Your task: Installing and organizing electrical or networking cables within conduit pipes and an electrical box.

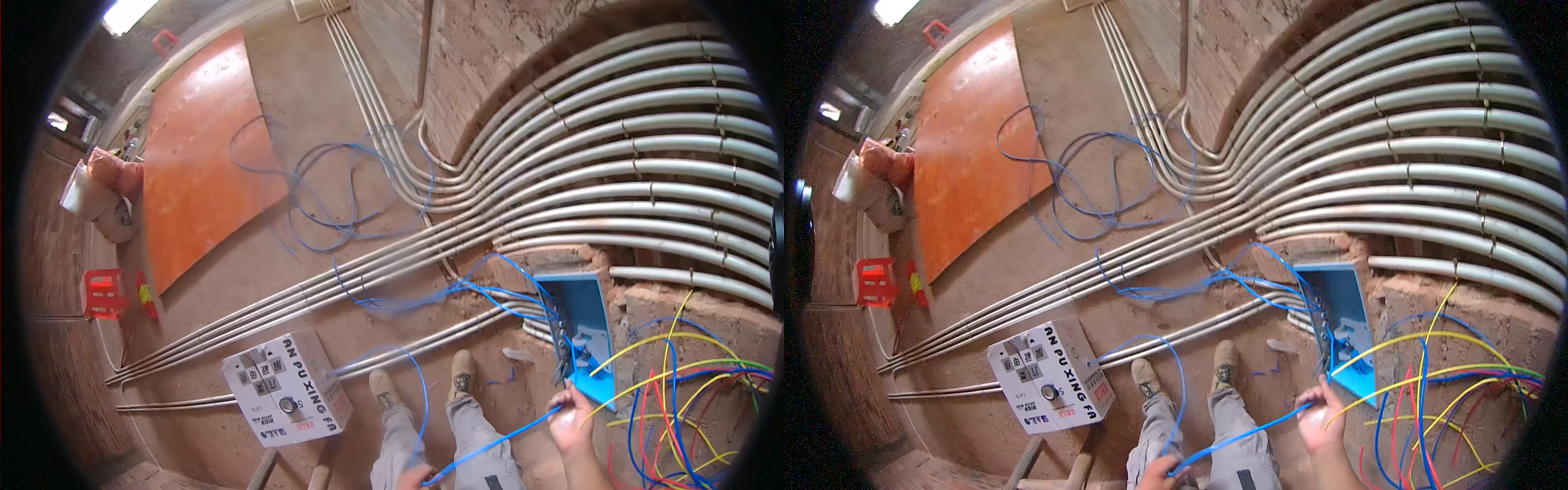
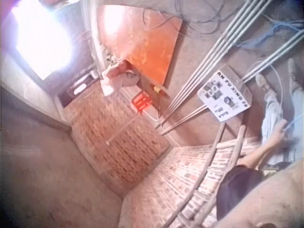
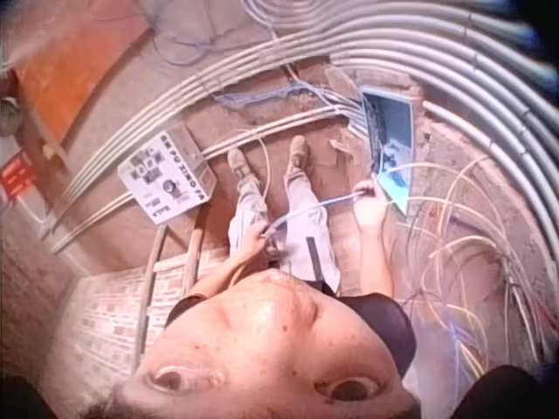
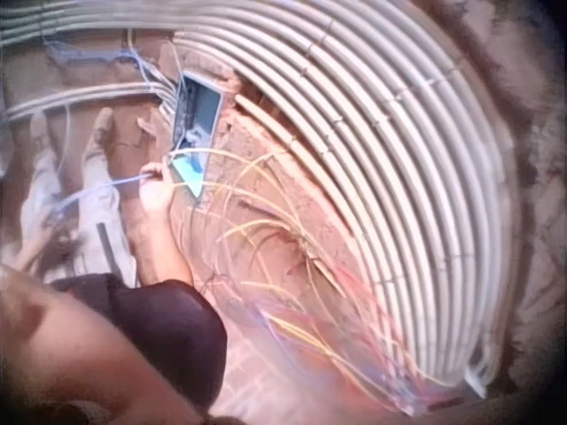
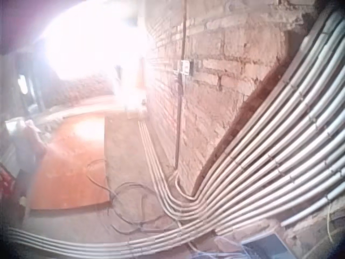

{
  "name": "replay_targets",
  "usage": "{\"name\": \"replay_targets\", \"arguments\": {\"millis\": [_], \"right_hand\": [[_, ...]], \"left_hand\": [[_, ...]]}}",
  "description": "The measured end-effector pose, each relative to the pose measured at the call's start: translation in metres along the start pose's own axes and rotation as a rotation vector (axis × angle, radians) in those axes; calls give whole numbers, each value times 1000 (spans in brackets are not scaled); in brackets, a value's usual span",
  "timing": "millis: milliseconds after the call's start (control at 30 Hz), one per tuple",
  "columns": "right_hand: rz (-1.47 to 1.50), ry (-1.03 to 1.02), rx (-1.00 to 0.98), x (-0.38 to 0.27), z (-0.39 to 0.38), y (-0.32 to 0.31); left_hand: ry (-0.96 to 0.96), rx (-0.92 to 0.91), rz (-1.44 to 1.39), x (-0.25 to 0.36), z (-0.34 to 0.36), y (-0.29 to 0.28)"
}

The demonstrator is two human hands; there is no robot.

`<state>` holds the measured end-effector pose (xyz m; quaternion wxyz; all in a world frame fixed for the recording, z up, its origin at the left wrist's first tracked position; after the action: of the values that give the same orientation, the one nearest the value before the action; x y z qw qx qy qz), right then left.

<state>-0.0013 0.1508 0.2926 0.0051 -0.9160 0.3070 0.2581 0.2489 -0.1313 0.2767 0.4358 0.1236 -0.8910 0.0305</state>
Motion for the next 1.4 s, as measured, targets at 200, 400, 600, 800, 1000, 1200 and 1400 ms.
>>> {"name": "replay_targets", "arguments": {"millis": [200,400,600,800,1000,1200,1400], "right_hand": [[-131,21,-115,16,46,-3],[-127,102,-251,19,-57,85],[-399,-60,-500,17,-41,63],[-117,-165,-86,-6,47,-15],[-1014,-421,-421,111,2,1],[-960,-172,-542,113,-80,55],[-867,-71,-524,60,-104,57]], "left_hand": [[170,-132,103,54,32,44],[327,-233,46,120,46,127],[165,-192,30,26,26,51],[93,-270,182,36,43,-11],[161,-327,-76,145,79,166],[578,-189,11,231,77,106],[438,-326,253,72,25,-6]]}}
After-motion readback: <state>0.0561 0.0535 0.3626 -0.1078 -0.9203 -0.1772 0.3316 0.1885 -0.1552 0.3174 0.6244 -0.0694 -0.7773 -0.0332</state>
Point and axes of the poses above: each hand's wrist, its own z-axis towards the middle knuckle, its own y-axis out of the palm, x = y × z, the point moved 10 cm from there along z, towards the middle knuckle, and after that the axes turned 14 degrees about -z, right-handed, at the moved point
